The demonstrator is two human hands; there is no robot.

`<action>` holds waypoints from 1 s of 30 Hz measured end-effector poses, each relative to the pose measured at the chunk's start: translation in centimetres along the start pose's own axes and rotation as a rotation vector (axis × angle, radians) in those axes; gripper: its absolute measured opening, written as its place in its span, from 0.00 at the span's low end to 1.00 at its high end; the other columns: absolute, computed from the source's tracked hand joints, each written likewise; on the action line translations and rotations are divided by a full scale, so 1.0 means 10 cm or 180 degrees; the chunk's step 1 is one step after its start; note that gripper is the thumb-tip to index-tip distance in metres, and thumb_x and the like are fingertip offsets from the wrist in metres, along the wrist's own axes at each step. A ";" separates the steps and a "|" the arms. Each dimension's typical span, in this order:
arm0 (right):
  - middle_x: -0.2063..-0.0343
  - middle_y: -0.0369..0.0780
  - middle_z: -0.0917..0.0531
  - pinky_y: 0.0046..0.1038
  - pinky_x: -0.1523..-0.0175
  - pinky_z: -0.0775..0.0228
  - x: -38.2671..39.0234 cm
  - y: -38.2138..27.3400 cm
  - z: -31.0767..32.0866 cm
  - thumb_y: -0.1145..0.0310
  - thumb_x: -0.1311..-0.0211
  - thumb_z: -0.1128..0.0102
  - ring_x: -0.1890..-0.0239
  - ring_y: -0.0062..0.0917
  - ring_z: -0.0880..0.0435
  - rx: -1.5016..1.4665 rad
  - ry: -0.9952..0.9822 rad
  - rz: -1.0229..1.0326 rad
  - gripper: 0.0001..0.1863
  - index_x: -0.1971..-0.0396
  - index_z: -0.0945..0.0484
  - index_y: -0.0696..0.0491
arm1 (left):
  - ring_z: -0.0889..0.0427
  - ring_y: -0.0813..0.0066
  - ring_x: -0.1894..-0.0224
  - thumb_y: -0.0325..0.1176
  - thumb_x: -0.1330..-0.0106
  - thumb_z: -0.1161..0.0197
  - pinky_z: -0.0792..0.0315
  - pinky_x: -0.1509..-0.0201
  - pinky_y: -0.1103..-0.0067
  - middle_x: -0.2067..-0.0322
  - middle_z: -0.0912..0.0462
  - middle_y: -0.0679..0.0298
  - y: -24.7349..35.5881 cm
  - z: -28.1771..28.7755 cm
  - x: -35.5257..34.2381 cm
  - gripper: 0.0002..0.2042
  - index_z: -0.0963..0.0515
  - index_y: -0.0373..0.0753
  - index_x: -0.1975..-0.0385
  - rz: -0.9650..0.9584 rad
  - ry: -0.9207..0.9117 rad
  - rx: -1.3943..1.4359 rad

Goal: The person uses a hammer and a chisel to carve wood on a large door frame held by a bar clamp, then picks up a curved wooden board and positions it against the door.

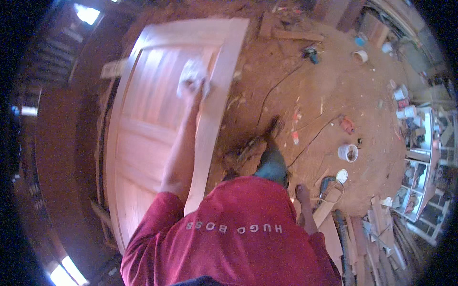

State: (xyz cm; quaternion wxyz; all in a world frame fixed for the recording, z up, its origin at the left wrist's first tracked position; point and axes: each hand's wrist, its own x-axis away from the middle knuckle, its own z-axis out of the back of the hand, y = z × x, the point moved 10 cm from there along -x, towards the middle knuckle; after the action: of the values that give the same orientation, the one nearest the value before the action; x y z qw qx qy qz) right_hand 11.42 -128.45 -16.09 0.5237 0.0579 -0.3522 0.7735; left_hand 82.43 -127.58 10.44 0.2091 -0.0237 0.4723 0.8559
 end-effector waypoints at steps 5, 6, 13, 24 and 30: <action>0.72 0.48 0.15 0.41 0.62 0.25 -0.77 1.09 0.39 0.63 0.40 0.41 0.69 0.42 0.16 -0.0172 -0.0271 -0.0623 0.09 0.68 0.17 0.53 | 0.25 0.52 0.42 0.54 0.47 0.27 0.33 0.37 0.64 0.46 0.24 0.46 0.05 -0.75 -0.38 0.40 0.31 0.29 0.43 0.0634 -0.0298 -0.0509; 0.74 0.47 0.15 0.39 0.64 0.25 -1.05 0.98 0.48 0.63 0.40 0.41 0.71 0.40 0.16 -0.0429 -0.0389 -0.0714 0.09 0.69 0.17 0.53 | 0.26 0.50 0.42 0.53 0.48 0.26 0.32 0.38 0.63 0.45 0.25 0.46 0.06 -0.69 -0.43 0.41 0.33 0.29 0.42 0.0363 -0.0032 -0.0623; 0.77 0.43 0.17 0.33 0.67 0.26 -2.44 0.75 2.34 0.64 0.38 0.40 0.75 0.28 0.18 -0.0680 0.0839 -0.0856 0.11 0.69 0.19 0.57 | 0.39 0.53 0.32 0.62 0.55 0.28 0.31 0.41 0.55 0.32 0.42 0.55 0.78 -1.03 -0.17 0.51 0.43 0.44 0.32 0.1067 0.0417 -0.3228; 0.68 0.48 0.16 0.37 0.60 0.25 -4.50 0.45 3.31 0.61 0.38 0.42 0.65 0.39 0.15 -0.1103 0.0549 -0.0758 0.14 0.65 0.19 0.57 | 0.20 0.52 0.59 0.47 0.29 0.48 0.25 0.53 0.61 0.60 0.19 0.44 0.03 -0.26 -1.29 0.21 0.22 0.31 0.57 0.0075 0.1531 -0.0727; 0.63 0.50 0.15 0.39 0.54 0.23 -5.06 1.53 3.07 0.59 0.39 0.41 0.61 0.45 0.15 -0.0576 0.0423 -0.1279 0.16 0.61 0.19 0.57 | 0.19 0.55 0.65 0.43 0.24 0.53 0.24 0.60 0.63 0.66 0.18 0.46 1.97 -1.25 -2.30 0.20 0.22 0.31 0.60 -0.0213 0.2049 -0.2718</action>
State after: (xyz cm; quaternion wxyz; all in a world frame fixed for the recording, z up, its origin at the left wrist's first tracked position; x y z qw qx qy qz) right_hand 12.31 -189.08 -23.87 0.6924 0.0285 -0.3662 0.6211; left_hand 94.00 -154.72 24.70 0.0526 -0.3829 0.1214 0.9143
